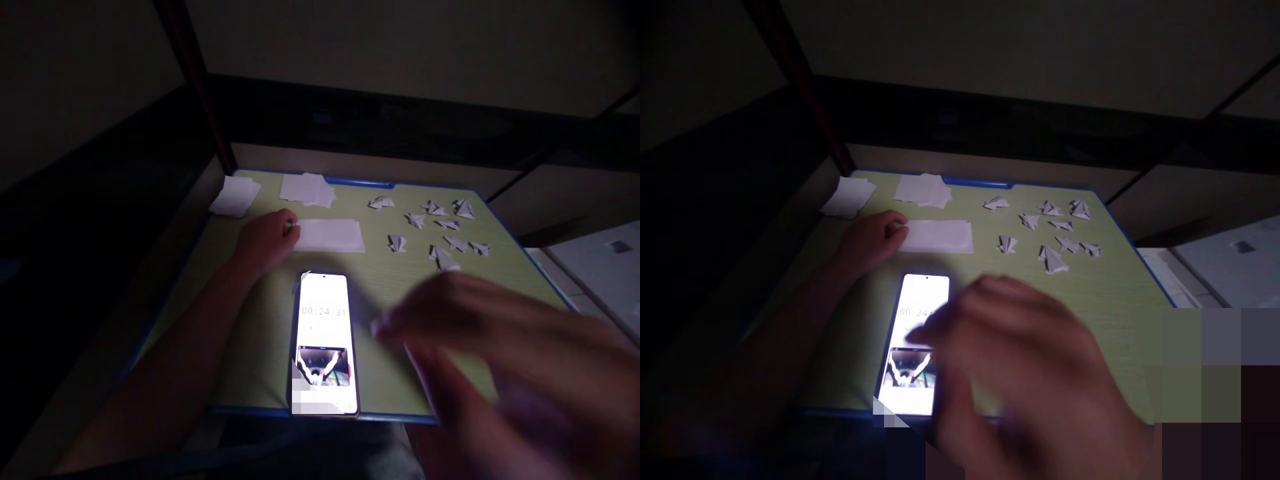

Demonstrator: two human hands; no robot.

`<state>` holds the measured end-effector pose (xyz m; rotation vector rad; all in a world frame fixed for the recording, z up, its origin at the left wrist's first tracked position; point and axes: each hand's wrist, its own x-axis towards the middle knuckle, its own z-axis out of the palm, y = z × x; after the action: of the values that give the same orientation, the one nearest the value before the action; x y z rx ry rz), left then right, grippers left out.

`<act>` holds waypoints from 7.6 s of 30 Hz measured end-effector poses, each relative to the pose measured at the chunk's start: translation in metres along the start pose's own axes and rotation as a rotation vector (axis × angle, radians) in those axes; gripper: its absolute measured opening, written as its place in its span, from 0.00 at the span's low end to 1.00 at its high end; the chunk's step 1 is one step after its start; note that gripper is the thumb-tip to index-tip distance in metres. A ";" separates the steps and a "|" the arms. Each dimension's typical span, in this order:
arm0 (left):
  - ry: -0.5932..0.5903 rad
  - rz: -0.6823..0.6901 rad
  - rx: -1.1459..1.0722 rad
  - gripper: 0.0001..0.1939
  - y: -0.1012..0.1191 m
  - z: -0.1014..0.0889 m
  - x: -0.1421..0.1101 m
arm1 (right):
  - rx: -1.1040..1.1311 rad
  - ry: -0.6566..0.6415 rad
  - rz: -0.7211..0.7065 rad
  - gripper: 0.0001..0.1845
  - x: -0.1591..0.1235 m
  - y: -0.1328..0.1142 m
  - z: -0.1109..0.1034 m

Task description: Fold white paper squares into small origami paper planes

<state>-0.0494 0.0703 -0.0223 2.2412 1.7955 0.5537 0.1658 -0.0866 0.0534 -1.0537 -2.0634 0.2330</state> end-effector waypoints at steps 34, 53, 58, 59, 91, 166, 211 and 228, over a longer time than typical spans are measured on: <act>0.038 0.283 -0.064 0.10 -0.007 -0.001 -0.002 | -0.312 -0.254 0.075 0.15 0.049 0.127 0.048; 0.172 -0.167 -1.151 0.15 0.021 0.006 -0.006 | 0.879 0.250 0.703 0.19 0.058 0.117 0.053; 0.054 -0.152 -1.156 0.16 0.027 0.006 -0.010 | 0.869 0.315 0.720 0.18 0.058 0.117 0.057; 0.032 -0.133 -1.145 0.16 0.029 0.006 -0.011 | 0.877 0.331 0.720 0.18 0.058 0.119 0.057; 0.069 0.005 -1.031 0.07 0.045 0.002 -0.024 | 0.613 0.079 0.564 0.11 0.049 0.090 0.063; -0.212 -0.043 -1.452 0.10 0.051 0.001 -0.023 | 0.231 0.258 0.080 0.22 0.037 0.078 0.069; -0.293 0.212 -0.991 0.10 0.065 -0.015 -0.036 | 0.957 0.032 0.553 0.11 0.048 0.085 0.055; -0.325 0.172 -0.895 0.13 0.061 -0.011 -0.034 | 0.939 0.071 0.593 0.07 0.046 0.087 0.057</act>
<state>-0.0058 0.0224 0.0062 1.7091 0.9165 0.7710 0.1611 0.0135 -0.0004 -0.9787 -1.2451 1.2883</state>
